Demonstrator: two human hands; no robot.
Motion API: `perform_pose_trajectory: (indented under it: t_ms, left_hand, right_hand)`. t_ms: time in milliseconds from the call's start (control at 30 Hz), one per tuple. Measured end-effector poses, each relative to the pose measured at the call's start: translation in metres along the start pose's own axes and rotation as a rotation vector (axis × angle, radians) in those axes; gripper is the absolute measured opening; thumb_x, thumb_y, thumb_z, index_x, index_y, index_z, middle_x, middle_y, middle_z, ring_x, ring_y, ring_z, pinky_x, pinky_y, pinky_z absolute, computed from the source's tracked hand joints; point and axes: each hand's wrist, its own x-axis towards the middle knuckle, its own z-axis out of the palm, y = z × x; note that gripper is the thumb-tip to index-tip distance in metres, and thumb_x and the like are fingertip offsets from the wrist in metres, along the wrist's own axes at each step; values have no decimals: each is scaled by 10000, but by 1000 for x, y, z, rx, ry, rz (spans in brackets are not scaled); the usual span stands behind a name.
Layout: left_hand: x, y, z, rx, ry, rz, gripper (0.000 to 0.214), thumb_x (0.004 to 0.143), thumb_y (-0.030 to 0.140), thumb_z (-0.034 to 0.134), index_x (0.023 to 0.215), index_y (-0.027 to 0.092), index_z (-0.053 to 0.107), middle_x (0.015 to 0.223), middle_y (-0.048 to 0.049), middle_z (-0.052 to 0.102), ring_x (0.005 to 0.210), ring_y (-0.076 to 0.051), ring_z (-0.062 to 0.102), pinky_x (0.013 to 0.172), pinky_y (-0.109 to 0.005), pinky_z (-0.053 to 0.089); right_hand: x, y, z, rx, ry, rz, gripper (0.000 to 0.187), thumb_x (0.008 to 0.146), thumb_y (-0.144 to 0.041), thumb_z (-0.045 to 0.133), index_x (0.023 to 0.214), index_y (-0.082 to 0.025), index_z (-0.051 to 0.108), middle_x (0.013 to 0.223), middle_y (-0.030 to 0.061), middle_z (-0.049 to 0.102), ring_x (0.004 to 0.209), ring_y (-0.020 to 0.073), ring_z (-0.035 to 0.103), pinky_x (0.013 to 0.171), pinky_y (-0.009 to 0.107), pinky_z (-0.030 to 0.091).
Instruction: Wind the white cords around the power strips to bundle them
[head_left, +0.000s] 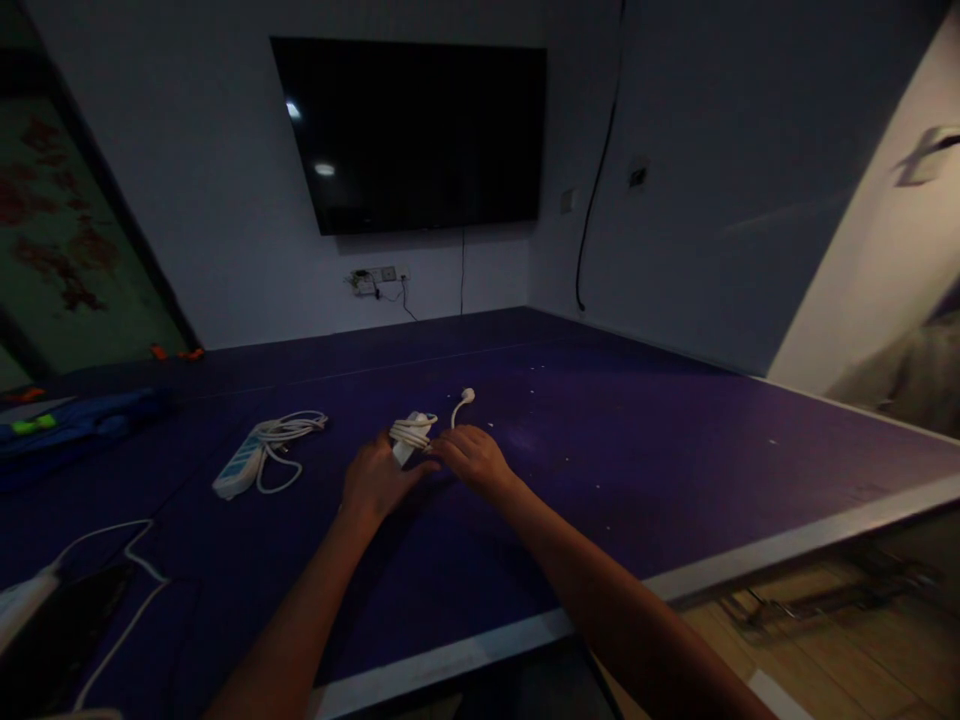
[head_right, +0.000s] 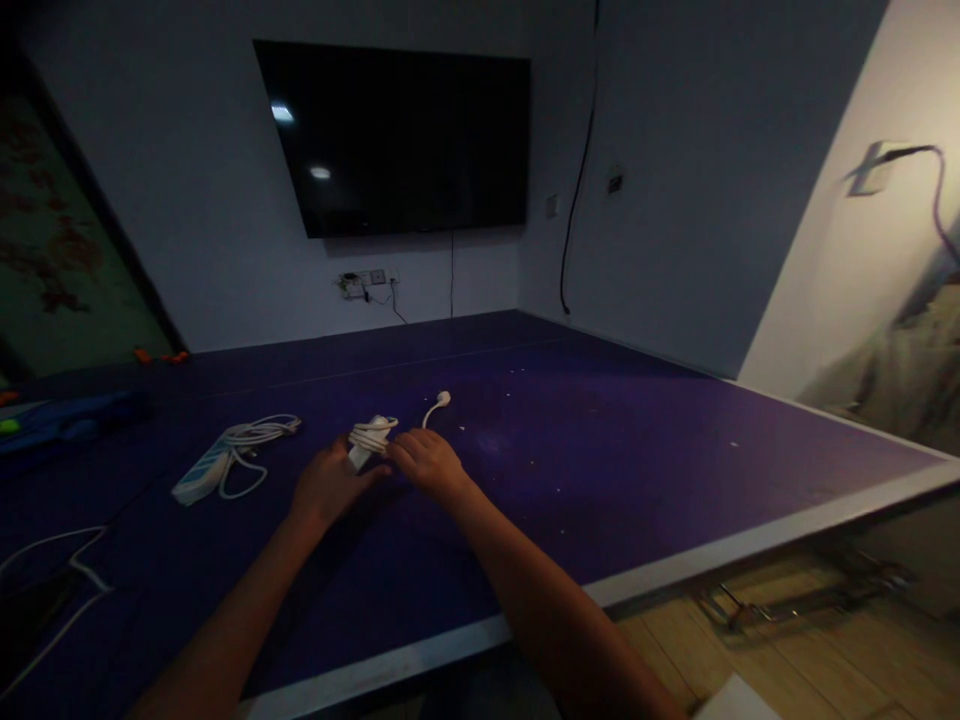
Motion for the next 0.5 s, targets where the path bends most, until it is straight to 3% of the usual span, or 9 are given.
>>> perform_pose_trajectory:
  t_ms: [133, 333, 500]
  left_hand:
    - [0, -1, 6, 58, 30, 23, 893, 577, 770, 539, 1147, 84, 489, 967, -192, 649, 965, -309, 614, 744, -309, 436]
    - [-2, 6, 15, 158, 43, 53, 658, 726, 664, 498, 1015, 75, 542, 919, -190, 639, 918, -295, 619, 746, -313, 438]
    - [-1, 7, 18, 179, 31, 23, 644, 775, 644, 433, 1045, 68, 531, 903, -189, 639, 917, -295, 616, 718, -313, 442]
  right_hand:
    - [-1, -1, 2, 27, -46, -41, 225, 932, -222, 416, 851, -160, 617, 803, 66, 628, 719, 142, 552, 672, 272, 421]
    - [1, -4, 6, 63, -115, -122, 220, 921, -158, 415, 804, -158, 602, 769, 63, 607, 717, 149, 552, 669, 277, 414]
    - [4, -2, 2, 78, -201, -39, 197, 921, -201, 437, 848, -164, 616, 792, 66, 615, 752, 153, 556, 692, 278, 409]
